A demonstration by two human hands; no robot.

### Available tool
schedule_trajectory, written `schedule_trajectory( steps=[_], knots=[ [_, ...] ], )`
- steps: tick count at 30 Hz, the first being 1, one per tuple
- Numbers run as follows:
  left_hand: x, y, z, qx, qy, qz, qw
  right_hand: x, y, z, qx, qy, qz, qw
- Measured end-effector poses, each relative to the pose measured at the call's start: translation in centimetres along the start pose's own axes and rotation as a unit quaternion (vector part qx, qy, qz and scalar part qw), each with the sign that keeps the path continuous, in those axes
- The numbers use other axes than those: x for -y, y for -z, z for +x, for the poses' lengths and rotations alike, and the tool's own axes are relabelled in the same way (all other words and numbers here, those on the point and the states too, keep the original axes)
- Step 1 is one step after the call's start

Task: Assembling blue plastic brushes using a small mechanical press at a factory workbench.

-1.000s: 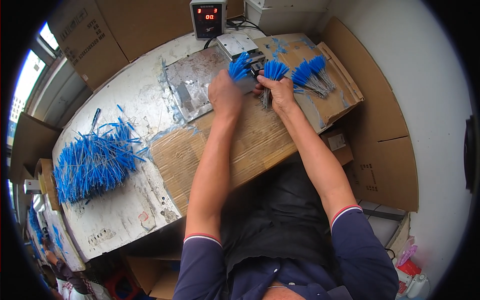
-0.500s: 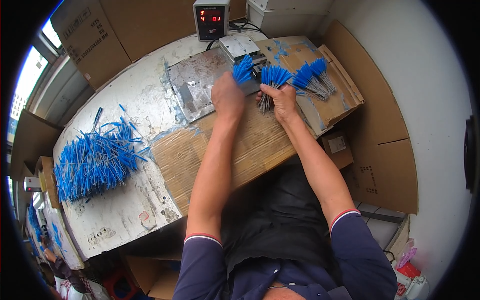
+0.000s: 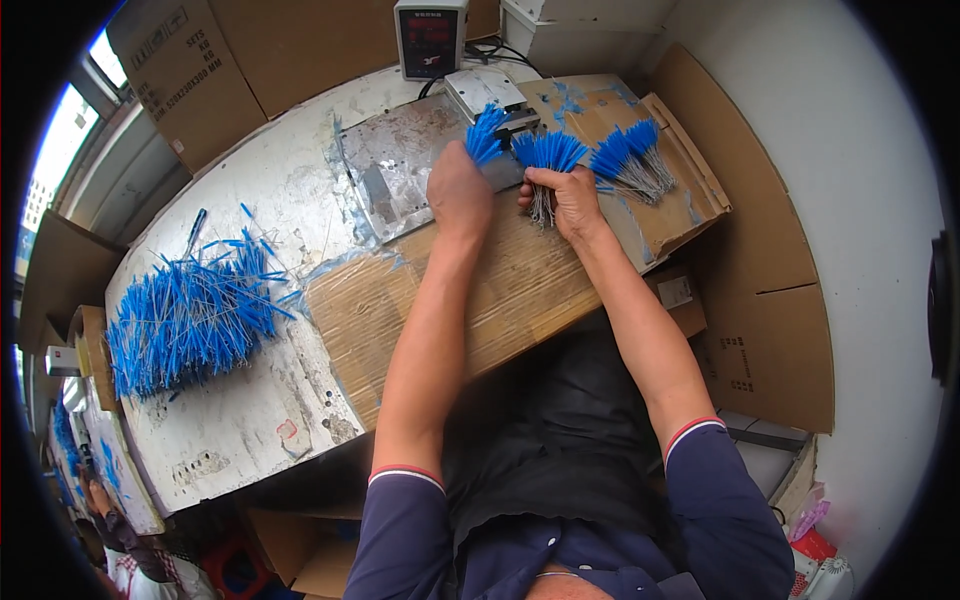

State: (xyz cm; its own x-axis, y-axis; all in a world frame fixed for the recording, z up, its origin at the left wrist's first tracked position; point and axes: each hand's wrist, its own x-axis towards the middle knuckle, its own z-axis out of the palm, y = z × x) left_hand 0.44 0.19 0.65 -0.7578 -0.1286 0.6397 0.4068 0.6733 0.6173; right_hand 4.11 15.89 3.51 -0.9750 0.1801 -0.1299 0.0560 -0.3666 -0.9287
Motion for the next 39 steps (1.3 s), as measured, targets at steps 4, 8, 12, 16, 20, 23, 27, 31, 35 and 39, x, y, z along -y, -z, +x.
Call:
schedule_trajectory(
  steps=[4, 8, 12, 16, 20, 23, 27, 31, 35, 39],
  knots=[
    [0.0, 0.1, 0.1, -0.029, 0.031, -0.028, 0.999, -0.1, -0.8, 0.0, -0.021, 0.009, -0.014, 1.000],
    [-0.3, 0.1, 0.1, -0.014, 0.041, -0.053, 0.998, -0.2, -1.5, -0.1, -0.025, 0.020, -0.031, 0.999],
    [-0.8, -0.2, 0.0, 0.040, 0.051, -0.096, 0.993, -0.5, -1.8, 0.1, 0.006, 0.026, -0.082, 0.996],
    [-0.5, 0.1, 0.0, 0.048, 0.031, -0.130, 0.990, -0.2, -2.5, -0.5, 0.024, 0.014, -0.103, 0.994],
    [-0.6, 0.0, 0.1, 0.042, 0.059, -0.154, 0.985, -0.4, -2.4, -0.4, 0.037, 0.019, -0.100, 0.994],
    [-1.0, 0.0, 0.2, 0.050, 0.093, -0.158, 0.982, -0.6, -2.0, -0.4, 0.035, 0.016, -0.035, 0.999],
    [-0.8, 0.0, 0.0, 0.050, 0.090, -0.140, 0.985, -0.7, -2.2, -0.8, 0.035, 0.020, -0.011, 0.999],
    [-0.9, -0.1, 0.0, -0.005, 0.080, -0.112, 0.990, -0.3, -1.7, -0.4, -0.047, 0.018, -0.049, 0.998],
    [-0.4, 0.1, 0.4, -0.042, 0.134, -0.099, 0.985, -0.1, -1.4, 1.0, -0.090, 0.033, -0.110, 0.989],
    [-0.2, 0.0, 0.4, -0.051, 0.165, -0.101, 0.980, -0.4, -2.2, 2.0, -0.108, 0.068, -0.219, 0.967]
  ],
)
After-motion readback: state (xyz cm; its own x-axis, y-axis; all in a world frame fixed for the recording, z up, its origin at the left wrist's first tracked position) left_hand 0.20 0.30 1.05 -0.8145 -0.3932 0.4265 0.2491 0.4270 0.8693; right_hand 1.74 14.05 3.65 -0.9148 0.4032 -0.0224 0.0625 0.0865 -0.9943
